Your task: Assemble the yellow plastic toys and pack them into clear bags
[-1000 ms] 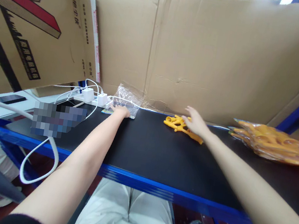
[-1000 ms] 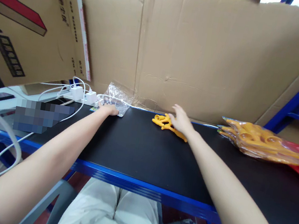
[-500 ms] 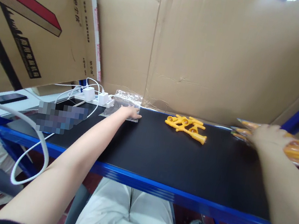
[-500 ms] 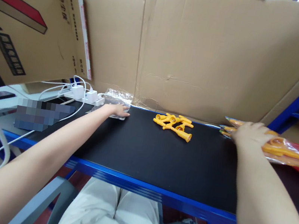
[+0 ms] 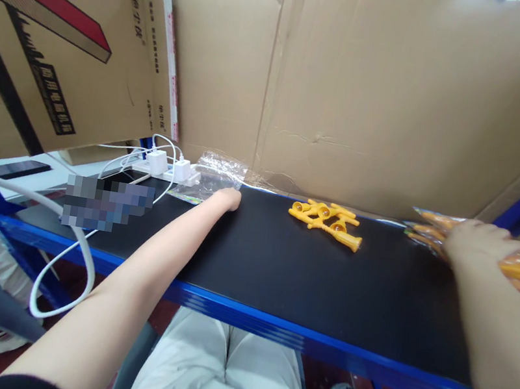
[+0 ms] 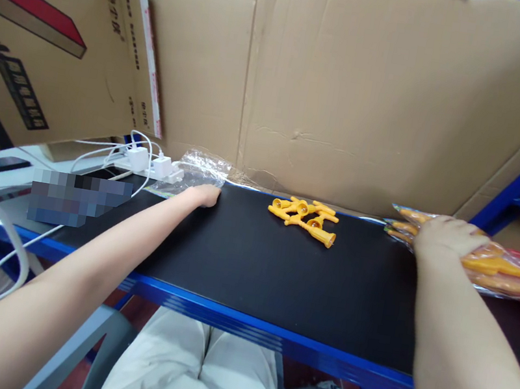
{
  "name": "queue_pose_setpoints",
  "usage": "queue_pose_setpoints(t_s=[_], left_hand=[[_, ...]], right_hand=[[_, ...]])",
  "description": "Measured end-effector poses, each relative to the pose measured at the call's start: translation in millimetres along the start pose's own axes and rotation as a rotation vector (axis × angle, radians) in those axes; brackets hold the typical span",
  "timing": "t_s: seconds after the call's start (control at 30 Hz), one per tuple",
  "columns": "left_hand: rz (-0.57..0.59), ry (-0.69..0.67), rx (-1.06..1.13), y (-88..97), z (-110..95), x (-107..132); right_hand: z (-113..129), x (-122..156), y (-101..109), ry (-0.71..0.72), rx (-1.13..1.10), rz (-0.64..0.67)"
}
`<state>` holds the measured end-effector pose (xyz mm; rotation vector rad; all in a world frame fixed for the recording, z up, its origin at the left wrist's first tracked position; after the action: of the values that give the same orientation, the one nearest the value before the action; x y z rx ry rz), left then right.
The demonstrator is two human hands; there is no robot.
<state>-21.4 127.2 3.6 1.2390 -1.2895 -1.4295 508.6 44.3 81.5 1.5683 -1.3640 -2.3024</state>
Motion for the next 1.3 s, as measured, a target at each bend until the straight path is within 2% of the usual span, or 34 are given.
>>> queue_pose_setpoints(t_s=[0.1,0.2,0.37,0.53,0.7,0.87,0.97,1.03,1.13,1.2,1.27,1.3], left_hand=[[-0.046,0.020,0.022,-1.2,5,-3],[-0.076,0.043,0.029,-1.6,10,-6],[-0.090,0.090,0.027,-1.4,17,-8],[-0.070,0.114,0.025,-1.3,22,-7],[-0.005,0.122,0.014,-5.4,22,-7],[0.010,0.102,0.014,-11.2,22,-9],[-0.021,0.092,0.025,-11.9,24,-11],[-0.092,0.060,0.064,-5.5,20,-13],[-0.235,-0.023,0.259,15.7,3,-14],[-0.279,-0.063,0.533,32.0,-12,-12],[-0.262,-0.045,0.846,44.4,-24,-9],[-0.209,-0.054,0.996,47.5,-31,-6]], right_hand=[[-7,2,8,-0.159,-0.029,0.017],[-2,2,18,-0.113,-0.021,0.000],[-6,-2,20,-0.049,0.093,0.112],[7,-14,47,0.048,0.101,0.023],[53,-7,103,0.303,0.115,-0.086],[101,19,167,0.437,-0.004,-0.217],[133,41,188,0.536,-0.127,-0.252],[152,55,196,0.578,-0.232,-0.276],[181,77,201,0.626,-0.424,-0.282],[199,92,203,0.658,-0.587,-0.276],[215,107,202,0.687,-0.725,-0.255],[222,114,200,0.697,-0.775,-0.239]])
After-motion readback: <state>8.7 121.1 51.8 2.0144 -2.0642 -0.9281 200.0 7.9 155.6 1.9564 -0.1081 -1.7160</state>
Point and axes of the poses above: each hand's wrist, its own x-axis away from the middle knuckle, its own y-axis out of the back of the hand, z = x × y, the point moved 9 cm from there along -x, towards the middle knuckle, and after that the axes turned 13 degrees about -z, right-handed, at the moved point
